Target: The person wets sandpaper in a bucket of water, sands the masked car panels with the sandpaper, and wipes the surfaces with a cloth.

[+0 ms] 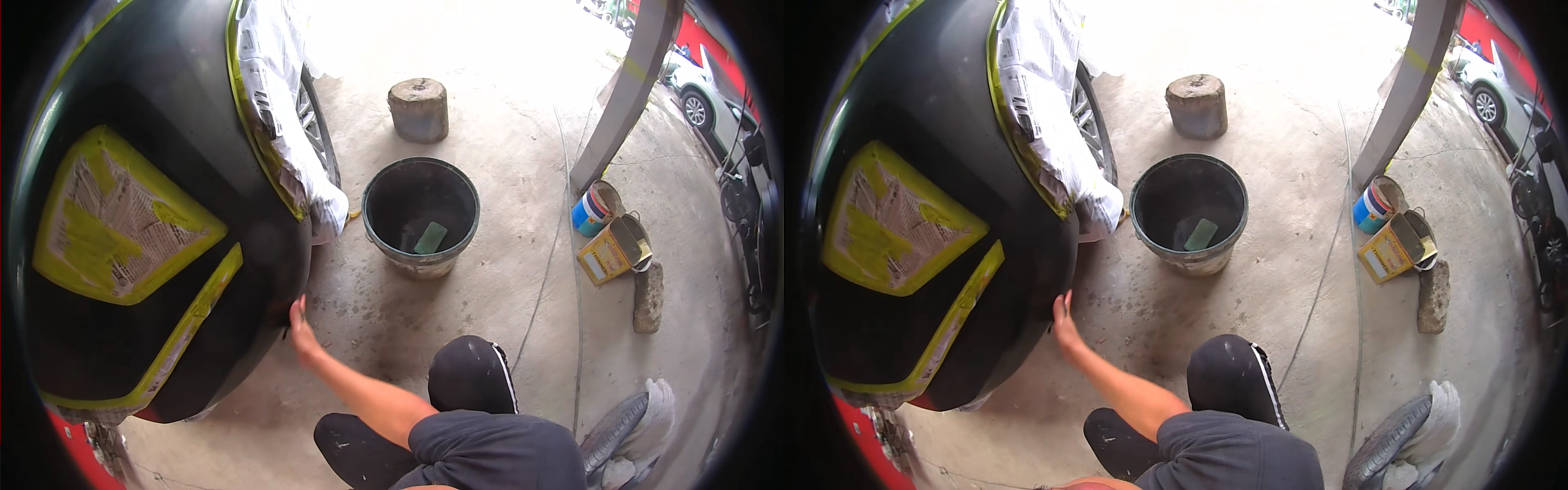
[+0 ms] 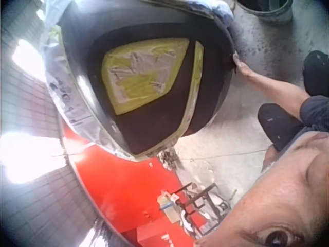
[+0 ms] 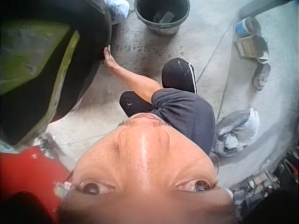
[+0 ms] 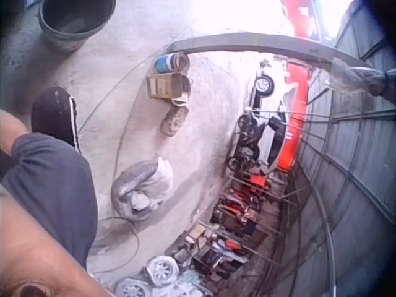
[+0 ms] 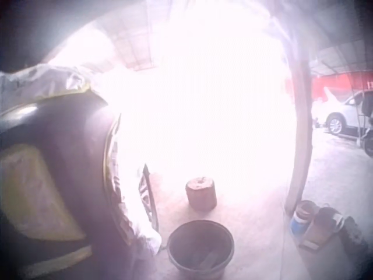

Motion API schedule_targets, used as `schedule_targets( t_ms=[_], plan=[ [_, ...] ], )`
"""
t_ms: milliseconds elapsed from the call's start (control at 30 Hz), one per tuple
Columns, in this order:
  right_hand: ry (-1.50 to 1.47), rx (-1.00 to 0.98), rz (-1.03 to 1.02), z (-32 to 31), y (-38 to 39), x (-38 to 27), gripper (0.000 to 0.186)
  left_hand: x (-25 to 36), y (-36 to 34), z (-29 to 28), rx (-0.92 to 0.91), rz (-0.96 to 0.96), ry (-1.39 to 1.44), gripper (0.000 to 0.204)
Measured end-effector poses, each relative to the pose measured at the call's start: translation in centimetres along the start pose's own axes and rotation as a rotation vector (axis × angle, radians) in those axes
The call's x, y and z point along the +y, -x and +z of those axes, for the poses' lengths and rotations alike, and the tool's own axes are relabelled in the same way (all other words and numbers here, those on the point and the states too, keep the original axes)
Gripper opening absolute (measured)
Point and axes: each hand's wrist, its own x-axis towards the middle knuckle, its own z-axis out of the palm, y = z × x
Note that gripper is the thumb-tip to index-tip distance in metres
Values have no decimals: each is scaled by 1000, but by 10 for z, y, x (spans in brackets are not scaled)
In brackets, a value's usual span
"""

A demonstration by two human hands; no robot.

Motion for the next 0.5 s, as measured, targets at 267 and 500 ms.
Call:
schedule_targets(
  t_ms=[267, 500],
  plan=[
    [614, 356, -865, 1, -49, -89, 74, 16, -10, 0, -16, 97, -56, 33],
    [616, 120, -815, 45, 35, -76, 68, -6, -1, -5, 17, 82, -66, 33]
  ],
)
